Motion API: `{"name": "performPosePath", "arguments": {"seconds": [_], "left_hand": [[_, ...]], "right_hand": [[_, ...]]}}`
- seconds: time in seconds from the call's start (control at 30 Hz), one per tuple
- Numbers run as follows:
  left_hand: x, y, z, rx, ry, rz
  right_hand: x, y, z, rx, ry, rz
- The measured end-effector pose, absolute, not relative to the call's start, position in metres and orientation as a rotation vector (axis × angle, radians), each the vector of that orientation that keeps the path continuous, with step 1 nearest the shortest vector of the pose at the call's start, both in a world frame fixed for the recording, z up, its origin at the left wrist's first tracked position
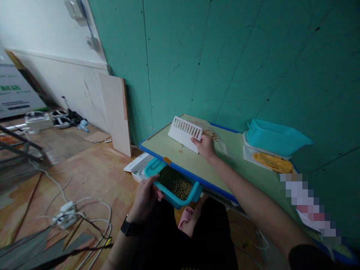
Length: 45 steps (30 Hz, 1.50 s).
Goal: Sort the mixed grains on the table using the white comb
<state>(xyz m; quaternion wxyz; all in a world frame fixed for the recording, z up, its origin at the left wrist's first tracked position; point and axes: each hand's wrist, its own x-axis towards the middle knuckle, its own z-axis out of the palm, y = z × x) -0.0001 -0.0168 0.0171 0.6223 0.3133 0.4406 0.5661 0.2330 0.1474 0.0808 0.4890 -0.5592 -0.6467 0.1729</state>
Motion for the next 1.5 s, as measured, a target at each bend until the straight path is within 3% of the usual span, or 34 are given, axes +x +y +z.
{"name": "performPosePath", "arguments": {"seconds": [1.0, 1.5], "left_hand": [[0.000, -0.016, 0.021, 0.676, 1.011, 1.311], [-0.004, -0.013, 0.016, 0.719, 0.993, 1.295]], "right_hand": [[0.212, 0.118, 0.080, -1.125, -1.618, 0.790], [0.222, 0.051, 0.102, -1.065, -1.678, 0.866]]}}
